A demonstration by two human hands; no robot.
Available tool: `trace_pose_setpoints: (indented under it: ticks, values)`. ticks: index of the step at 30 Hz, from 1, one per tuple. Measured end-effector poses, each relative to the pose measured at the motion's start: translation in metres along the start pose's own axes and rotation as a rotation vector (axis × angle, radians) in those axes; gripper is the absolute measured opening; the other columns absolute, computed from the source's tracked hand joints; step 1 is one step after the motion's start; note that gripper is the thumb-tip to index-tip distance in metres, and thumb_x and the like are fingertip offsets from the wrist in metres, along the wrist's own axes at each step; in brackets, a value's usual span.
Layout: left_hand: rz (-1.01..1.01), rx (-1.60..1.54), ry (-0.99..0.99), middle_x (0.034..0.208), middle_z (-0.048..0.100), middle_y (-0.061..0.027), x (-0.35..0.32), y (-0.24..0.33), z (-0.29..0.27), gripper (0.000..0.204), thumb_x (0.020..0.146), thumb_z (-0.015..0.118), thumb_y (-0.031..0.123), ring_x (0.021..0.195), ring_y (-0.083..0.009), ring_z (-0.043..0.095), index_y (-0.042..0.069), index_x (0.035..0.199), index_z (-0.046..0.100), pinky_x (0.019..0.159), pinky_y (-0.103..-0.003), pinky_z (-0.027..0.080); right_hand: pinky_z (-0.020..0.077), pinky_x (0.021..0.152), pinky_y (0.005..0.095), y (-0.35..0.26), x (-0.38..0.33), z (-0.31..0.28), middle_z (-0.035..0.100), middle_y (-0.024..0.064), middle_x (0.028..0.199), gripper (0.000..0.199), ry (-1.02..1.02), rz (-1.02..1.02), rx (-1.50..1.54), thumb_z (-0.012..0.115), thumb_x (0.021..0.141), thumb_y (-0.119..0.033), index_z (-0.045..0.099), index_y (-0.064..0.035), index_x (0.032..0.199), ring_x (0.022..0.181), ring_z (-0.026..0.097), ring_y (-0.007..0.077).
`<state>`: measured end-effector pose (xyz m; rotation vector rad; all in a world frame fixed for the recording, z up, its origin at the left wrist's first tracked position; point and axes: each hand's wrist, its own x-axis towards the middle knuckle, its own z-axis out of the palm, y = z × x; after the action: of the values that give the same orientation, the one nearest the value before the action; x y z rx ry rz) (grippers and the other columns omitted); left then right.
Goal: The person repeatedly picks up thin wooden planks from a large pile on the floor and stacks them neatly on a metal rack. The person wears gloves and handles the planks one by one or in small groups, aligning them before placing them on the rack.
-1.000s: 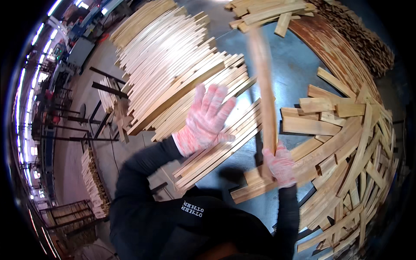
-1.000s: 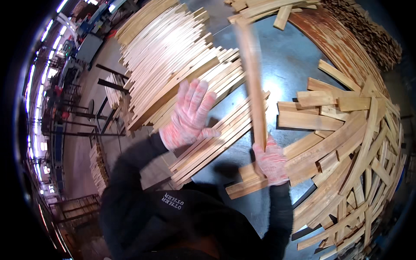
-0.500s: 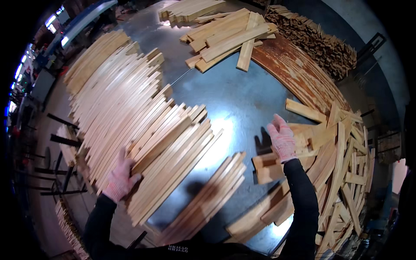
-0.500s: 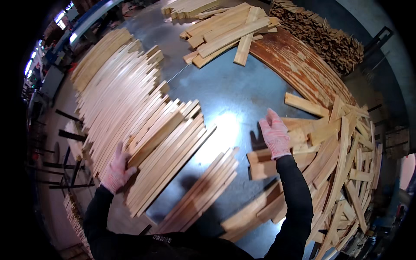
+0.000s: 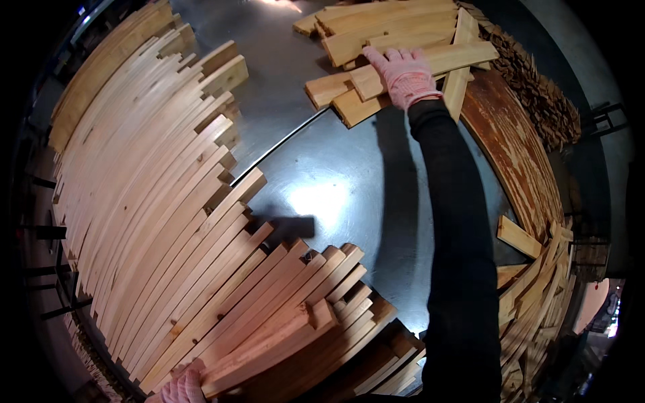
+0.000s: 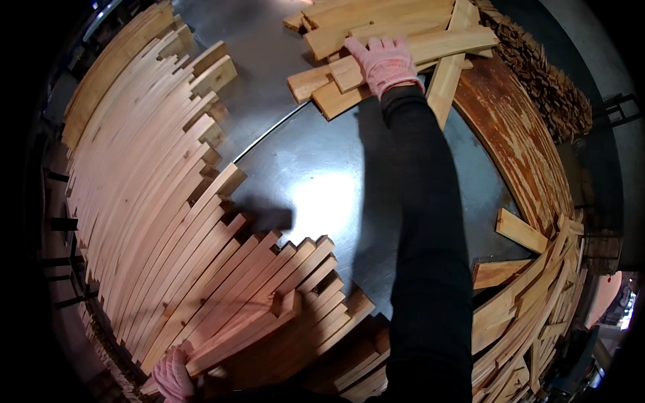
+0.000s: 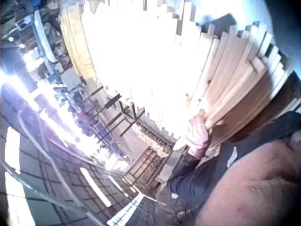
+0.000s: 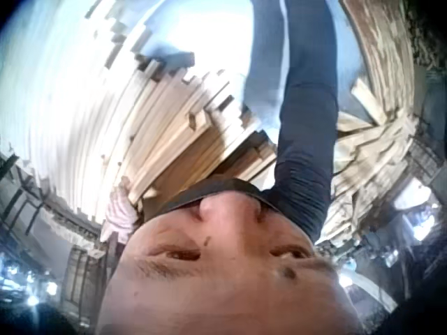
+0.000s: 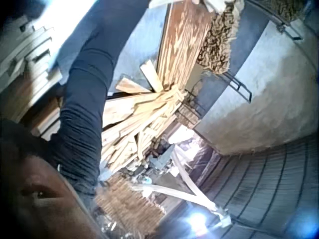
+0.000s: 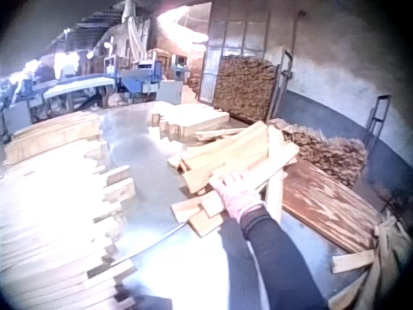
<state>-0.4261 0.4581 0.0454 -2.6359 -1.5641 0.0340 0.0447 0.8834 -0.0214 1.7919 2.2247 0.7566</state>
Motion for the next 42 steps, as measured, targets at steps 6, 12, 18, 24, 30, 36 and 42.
trace_pose_setpoints:
  ticks: [6, 12, 18, 24, 30, 36, 42]
  values:
    - [-0.1, -0.049, -0.124, 0.108, 0.069, -0.0173, -0.042, -0.014, 0.032, 0.053, 0.086, 0.067, 0.034, 0.091, -0.0335, 0.068, 0.003, 0.128, 0.058, 0.074, -0.047, 0.052, 0.0389, 0.11, 0.0423, 0.03, -0.113, -0.044, 0.061, 0.0105, 0.118, 0.047, 0.424, -0.276, 0.165, 0.061, 0.08, -0.012, 0.058, -0.0112, 0.127, 0.121, 0.055, 0.0283]
    - [-0.076, -0.018, 0.029, 0.099, 0.071, -0.0125, -0.021, -0.005, 0.028, 0.029, 0.098, 0.058, 0.009, 0.078, -0.0295, 0.068, 0.004, 0.126, 0.058, 0.061, -0.041, 0.049, 0.0531, 0.078, 0.0483, -0.017, -0.425, -0.223, 0.061, 0.0135, 0.103, 0.027, 0.371, -0.08, 0.548, 0.073, 0.076, -0.006, 0.062, -0.0083, 0.1, 0.087, 0.059, 0.0393]
    - [-0.134, -0.167, -0.032, 0.129, 0.062, -0.0167, -0.026, 0.005, 0.007, 0.069, 0.086, 0.073, 0.02, 0.109, -0.0353, 0.063, 0.002, 0.145, 0.042, 0.086, -0.045, 0.054, 0.0568, 0.088, 0.0515, -0.164, -0.698, -0.33, 0.034, 0.021, 0.156, 0.048, -0.276, 0.201, 0.863, 0.072, 0.084, -0.009, 0.062, -0.0214, 0.13, 0.125, 0.052, 0.0508]
    - [0.12, -0.874, 0.368, 0.141, 0.05, -0.0265, -0.091, 0.087, -0.051, 0.078, 0.079, 0.082, 0.011, 0.132, -0.0383, 0.048, -0.008, 0.144, 0.041, 0.115, -0.046, 0.038, 0.0414, 0.108, 0.0545, -0.281, -0.729, -0.341, 0.031, 0.028, 0.154, 0.069, -0.381, 0.758, 0.874, 0.073, 0.078, -0.019, 0.049, -0.0111, 0.142, 0.14, 0.033, 0.0512]
    - [0.135, -0.297, -0.342, 0.155, 0.03, -0.0292, -0.175, 0.163, 0.009, 0.112, 0.072, 0.085, 0.038, 0.141, -0.0428, 0.035, 0.0, 0.156, 0.021, 0.117, -0.047, 0.032, 0.0391, 0.109, 0.0508, -0.313, -0.712, -0.317, 0.034, 0.0271, 0.152, 0.082, -0.273, 1.11, 0.773, 0.068, 0.077, -0.015, 0.032, -0.0042, 0.15, 0.139, 0.037, 0.0451]
    - [0.202, -0.46, -0.273, 0.155, 0.027, -0.0301, -0.193, 0.16, 0.031, 0.115, 0.075, 0.074, 0.063, 0.14, -0.0468, 0.033, 0.001, 0.156, 0.02, 0.115, -0.051, 0.032, 0.0303, 0.119, 0.0438, -0.392, -0.681, -0.374, 0.033, 0.028, 0.155, 0.094, -0.67, 0.758, 1.538, 0.066, 0.086, -0.038, 0.017, -0.0013, 0.157, 0.144, 0.035, 0.0399]
    - [0.045, -0.23, -0.334, 0.157, 0.023, -0.0316, -0.208, 0.183, 0.017, 0.116, 0.075, 0.078, 0.055, 0.14, -0.0473, 0.033, 0.002, 0.156, 0.016, 0.114, -0.054, 0.03, 0.0242, 0.119, 0.0528, -0.33, -0.73, -0.344, 0.032, 0.031, 0.15, 0.107, -0.463, 1.221, 0.787, 0.079, 0.073, -0.049, 0.024, -0.0001, 0.152, 0.143, 0.029, 0.044]
